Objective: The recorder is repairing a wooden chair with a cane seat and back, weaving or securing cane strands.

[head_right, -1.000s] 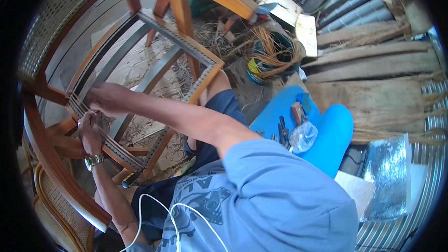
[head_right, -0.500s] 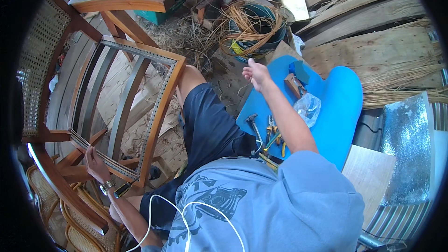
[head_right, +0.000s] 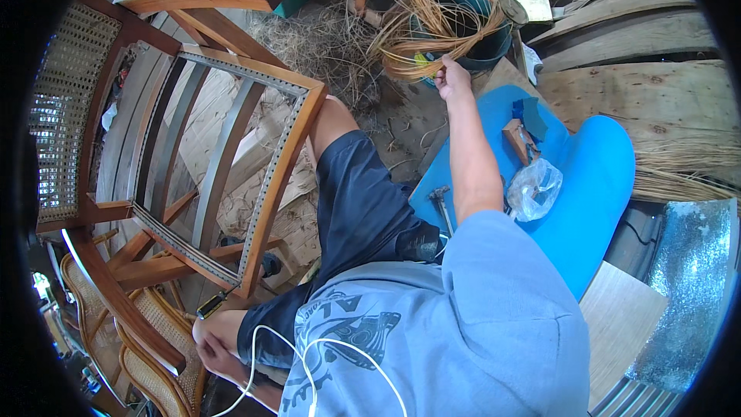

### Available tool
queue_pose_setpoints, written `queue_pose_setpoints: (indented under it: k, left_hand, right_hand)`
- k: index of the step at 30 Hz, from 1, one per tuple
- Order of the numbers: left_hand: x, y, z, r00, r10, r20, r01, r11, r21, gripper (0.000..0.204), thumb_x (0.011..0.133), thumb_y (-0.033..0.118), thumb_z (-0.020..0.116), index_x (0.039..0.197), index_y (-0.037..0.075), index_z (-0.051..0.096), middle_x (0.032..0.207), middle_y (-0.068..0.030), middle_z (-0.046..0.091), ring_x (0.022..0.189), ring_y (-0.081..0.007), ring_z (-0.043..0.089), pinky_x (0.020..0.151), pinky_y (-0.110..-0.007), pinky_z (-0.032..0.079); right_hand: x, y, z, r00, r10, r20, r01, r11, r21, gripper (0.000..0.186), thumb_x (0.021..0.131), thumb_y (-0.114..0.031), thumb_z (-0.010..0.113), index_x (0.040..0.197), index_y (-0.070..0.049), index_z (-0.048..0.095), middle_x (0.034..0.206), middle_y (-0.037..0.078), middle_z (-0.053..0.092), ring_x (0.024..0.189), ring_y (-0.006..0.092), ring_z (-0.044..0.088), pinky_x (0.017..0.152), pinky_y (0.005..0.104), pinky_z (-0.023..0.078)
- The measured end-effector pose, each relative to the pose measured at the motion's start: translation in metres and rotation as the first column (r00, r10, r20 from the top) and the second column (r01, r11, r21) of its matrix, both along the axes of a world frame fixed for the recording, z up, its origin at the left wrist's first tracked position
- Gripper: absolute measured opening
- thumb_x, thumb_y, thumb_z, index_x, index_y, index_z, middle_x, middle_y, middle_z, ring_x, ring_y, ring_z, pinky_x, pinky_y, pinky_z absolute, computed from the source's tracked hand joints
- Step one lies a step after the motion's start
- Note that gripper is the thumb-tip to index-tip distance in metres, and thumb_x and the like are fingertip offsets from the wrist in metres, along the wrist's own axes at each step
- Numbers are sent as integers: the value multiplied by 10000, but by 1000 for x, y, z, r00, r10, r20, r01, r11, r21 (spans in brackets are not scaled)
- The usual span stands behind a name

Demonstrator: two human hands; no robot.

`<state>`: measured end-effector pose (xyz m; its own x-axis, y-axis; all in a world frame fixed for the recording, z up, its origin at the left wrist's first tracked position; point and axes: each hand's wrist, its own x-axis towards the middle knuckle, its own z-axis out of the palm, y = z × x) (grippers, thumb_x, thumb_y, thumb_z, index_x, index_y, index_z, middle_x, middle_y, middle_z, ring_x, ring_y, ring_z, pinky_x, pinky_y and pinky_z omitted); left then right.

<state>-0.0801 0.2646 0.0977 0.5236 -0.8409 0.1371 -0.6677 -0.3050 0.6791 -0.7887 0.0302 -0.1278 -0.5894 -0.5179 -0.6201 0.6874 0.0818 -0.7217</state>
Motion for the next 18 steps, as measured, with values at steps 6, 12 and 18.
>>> queue_pose_setpoints:
  k: [6, 12, 18]
  left_hand:
    - [-110, 37, 22, 740, -117, -662, 281, 949, 146, 408, 935, 415, 640, 935, 8, 620, 643, -35, 610, 547, -75, 524, 512, -195, 352]
    - [-210, -78, -7, 416, -462, -783, 798, 599, 71, 238, 890, 184, 704, 994, -26, 661, 883, -103, 691, 758, -141, 654, 693, -273, 511]
    - [-333, -189, -28, 262, -772, -579, 910, 398, -118, 229, 905, 191, 699, 1018, -8, 681, 876, -85, 699, 793, -130, 657, 738, -275, 517]
  right_hand:
    - [14, 36, 47, 987, 126, 98, -86, 936, -342, 175, 949, -232, 636, 982, -62, 660, 657, -27, 556, 493, 71, 446, 463, 214, 349]
    - [9, 56, 70, 960, 109, 257, 12, 904, -427, 182, 947, -191, 606, 972, -21, 666, 686, 11, 639, 443, 52, 414, 438, 217, 368]
    - [13, 67, 83, 970, 54, 236, 57, 897, -439, 180, 932, -160, 610, 972, 7, 663, 707, 13, 650, 455, 47, 416, 447, 180, 377]
